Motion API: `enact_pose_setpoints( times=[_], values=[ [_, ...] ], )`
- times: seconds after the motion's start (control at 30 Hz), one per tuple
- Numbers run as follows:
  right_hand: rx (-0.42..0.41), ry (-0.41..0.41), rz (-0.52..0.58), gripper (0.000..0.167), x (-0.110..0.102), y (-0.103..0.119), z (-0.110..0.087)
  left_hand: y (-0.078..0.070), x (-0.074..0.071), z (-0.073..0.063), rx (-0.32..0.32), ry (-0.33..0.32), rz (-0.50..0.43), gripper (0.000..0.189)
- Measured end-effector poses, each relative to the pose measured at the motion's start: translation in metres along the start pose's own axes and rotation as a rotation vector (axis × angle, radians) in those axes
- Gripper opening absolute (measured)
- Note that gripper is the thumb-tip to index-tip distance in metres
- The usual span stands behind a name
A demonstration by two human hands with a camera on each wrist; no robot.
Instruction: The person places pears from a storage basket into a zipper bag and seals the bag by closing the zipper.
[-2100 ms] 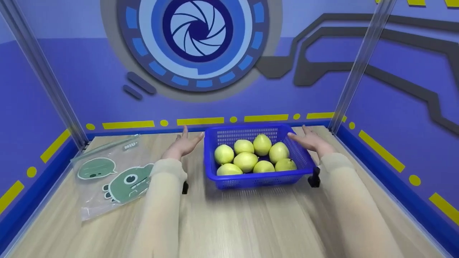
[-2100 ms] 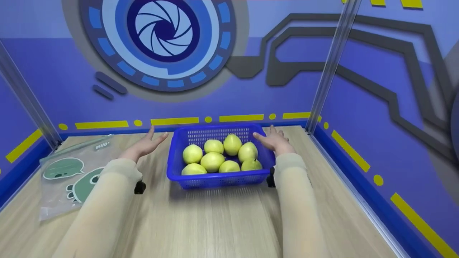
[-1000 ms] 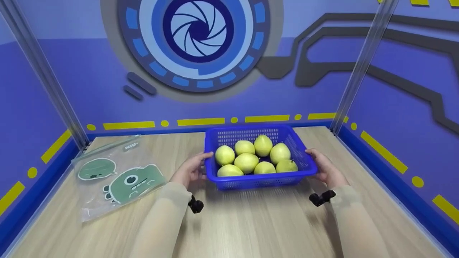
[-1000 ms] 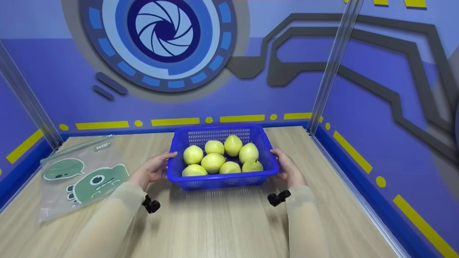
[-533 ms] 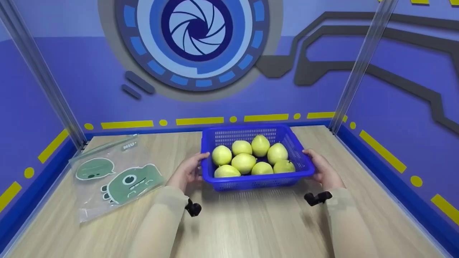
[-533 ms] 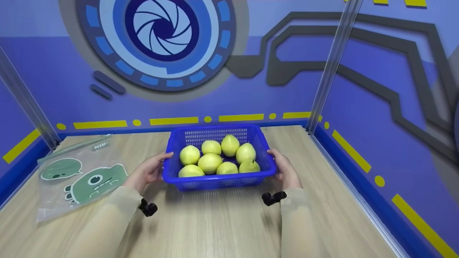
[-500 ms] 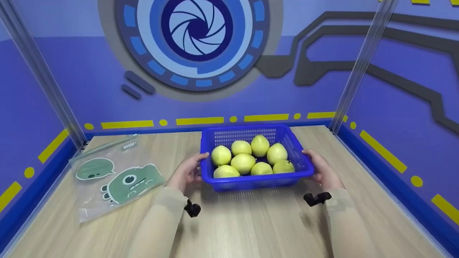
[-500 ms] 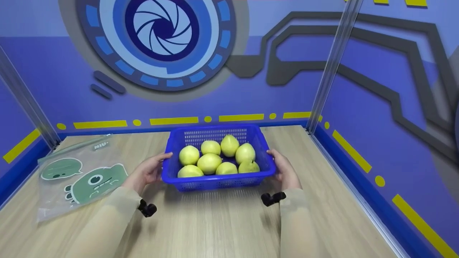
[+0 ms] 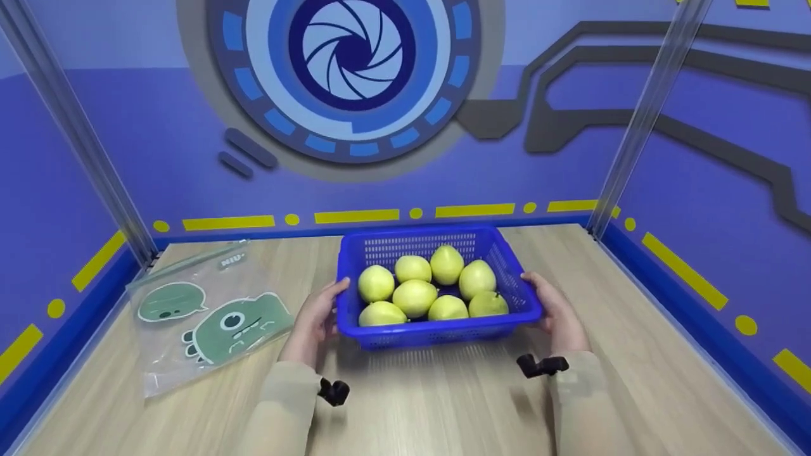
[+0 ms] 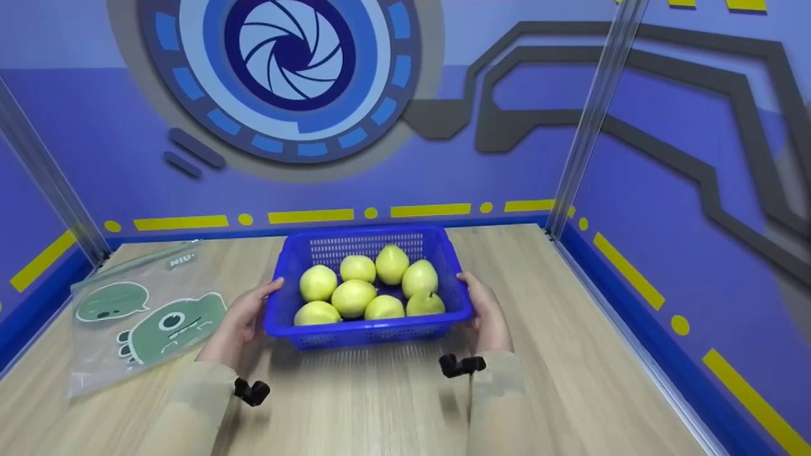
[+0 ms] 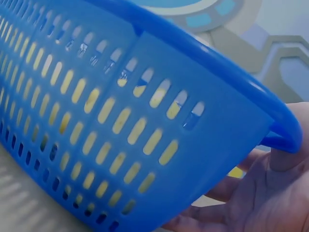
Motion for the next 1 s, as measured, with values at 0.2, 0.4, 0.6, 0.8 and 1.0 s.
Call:
enact_pose_setpoints(
  times=[0.2,0.4,0.6,0.8,1.0],
  values=[
    [-0.001,-0.004,0.007,0.055,0.013,-0.005,0.001,0.001,-0.01,-0.009,0.032,-0.034,-0.034,0.054],
    [-0.016,-0.049,-0.027,0.058,0.018,-0.007,0.004,0.002,-0.017,-0.017,0.044,-0.008,-0.041,0.055],
    [-0.035,-0.019,0.012,0.047,0.026,-0.005,0.006,-0.002,-0.026,-0.019,0.043,-0.032,-0.012,0.056],
    [-0.041,-0.031,0.004,0.044,0.03,-0.008,0.007,-0.001,-0.03,-0.023,0.052,-0.022,-0.015,0.057],
    [-0.023,-0.032,-0.009,0.05,0.03,-0.015,0.008,0.004,-0.031,-0.027,0.058,-0.001,-0.023,0.058]
  ],
)
Point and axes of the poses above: each hand's wrist, its own z-axis towards the middle knuckle, its own x-axis out of the palm, y = z × x, the point moved 6 cm from there along z, towards the middle knuckle, and after that the axes turned 8 degrees about y, right-handed, at the moved point
